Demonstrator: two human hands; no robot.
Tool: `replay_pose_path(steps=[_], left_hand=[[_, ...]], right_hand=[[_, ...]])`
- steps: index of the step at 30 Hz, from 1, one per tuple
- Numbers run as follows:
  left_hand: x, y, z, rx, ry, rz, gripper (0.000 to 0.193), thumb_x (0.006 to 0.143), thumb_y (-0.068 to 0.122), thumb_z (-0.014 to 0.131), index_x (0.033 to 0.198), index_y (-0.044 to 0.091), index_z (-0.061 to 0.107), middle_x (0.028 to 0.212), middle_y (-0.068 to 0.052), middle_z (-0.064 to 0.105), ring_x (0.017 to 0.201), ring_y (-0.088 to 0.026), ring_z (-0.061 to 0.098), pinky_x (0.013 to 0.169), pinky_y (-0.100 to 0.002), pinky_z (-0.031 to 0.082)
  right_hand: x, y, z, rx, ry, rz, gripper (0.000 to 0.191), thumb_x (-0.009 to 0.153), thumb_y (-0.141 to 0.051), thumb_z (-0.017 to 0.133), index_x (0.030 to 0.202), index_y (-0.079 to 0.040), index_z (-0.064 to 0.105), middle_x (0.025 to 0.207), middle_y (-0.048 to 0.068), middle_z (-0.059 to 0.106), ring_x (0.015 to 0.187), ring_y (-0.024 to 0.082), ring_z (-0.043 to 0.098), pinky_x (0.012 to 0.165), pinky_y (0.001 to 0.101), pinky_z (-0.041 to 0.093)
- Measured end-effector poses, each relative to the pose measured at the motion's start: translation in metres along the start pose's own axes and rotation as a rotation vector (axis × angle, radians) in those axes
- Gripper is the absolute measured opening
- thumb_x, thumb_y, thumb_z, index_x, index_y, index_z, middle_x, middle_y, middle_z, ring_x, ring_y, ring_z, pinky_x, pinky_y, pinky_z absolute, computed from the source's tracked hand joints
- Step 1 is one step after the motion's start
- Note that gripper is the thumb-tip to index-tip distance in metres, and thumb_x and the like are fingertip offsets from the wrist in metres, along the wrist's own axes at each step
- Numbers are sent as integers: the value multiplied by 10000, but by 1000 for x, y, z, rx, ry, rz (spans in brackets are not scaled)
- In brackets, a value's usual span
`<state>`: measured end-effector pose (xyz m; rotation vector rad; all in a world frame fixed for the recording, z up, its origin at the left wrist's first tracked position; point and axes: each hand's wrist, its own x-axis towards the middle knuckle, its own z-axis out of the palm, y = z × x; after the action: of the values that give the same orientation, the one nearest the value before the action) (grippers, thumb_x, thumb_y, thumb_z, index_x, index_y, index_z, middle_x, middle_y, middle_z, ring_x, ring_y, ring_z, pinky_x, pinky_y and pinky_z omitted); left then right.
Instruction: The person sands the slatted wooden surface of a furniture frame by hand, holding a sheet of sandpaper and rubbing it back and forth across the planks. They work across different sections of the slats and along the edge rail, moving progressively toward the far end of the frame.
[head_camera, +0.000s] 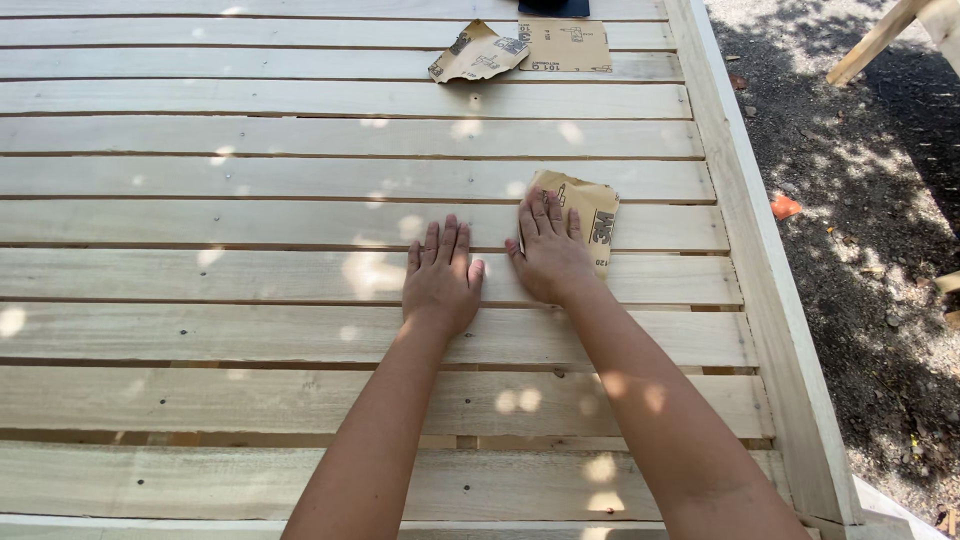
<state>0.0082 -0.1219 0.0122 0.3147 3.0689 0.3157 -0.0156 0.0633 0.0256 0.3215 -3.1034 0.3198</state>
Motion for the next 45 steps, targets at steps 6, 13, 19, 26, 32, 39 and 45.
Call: replay_pose_path(steps=[6,13,19,26,32,39,45], left_hand=[[6,-4,3,-18,194,-199,603,1032,311,411,1588,93,328,1710,-100,207,1588,-316,149,1281,-477,125],[21,-8,-3,-53,142,-117,663,960,280,439,1581,95,298,1687,-60,196,1554,-277,145,1247,-498,99],[22,-13,5,-126,178,-140,615,973,272,434,1559,94,367,1682,-58,247,1562,-274,165,1263,-481,104],[18,-10,2,-194,213,-146,586,988,276,415,1543,86,406,1668,-51,288,1558,-286,181,1260,-482,116],[18,-9,1,-187,209,-164,601,990,330,409,1535,78,395,1666,-94,279,1551,-323,172,1250,-484,113],[23,-12,7,-144,231,-138,621,1004,331,393,1563,65,356,1668,-99,274,1559,-316,161,1251,-492,107],[19,-9,2,-156,211,-155,644,989,350,407,1566,70,346,1672,-92,264,1558,-308,159,1255,-482,103]], right_hand=[[-104,-38,15,-114,-13,-210,698,1039,-480,275,1600,-72,204,1686,147,134,1557,328,75,1218,551,43],[5,-26,7,-29,-89,-91,769,1035,-549,264,1616,-58,152,1709,140,85,1579,283,55,1248,501,53],[39,-31,6,-16,-46,-83,754,1043,-501,254,1604,-7,152,1698,167,78,1559,315,34,1243,509,46],[-93,-47,15,-150,145,-352,682,1037,-486,305,1557,-45,294,1650,167,192,1528,385,89,1172,614,73],[14,-46,6,-82,-124,-111,717,1000,-505,292,1618,-166,162,1690,145,53,1549,355,18,1200,617,1],[85,-36,16,-21,-1,-111,760,1040,-484,303,1604,8,170,1697,189,112,1573,326,79,1259,497,71],[-60,-43,25,-52,-8,-215,697,1039,-441,322,1565,12,262,1666,211,195,1553,357,149,1231,507,113]])
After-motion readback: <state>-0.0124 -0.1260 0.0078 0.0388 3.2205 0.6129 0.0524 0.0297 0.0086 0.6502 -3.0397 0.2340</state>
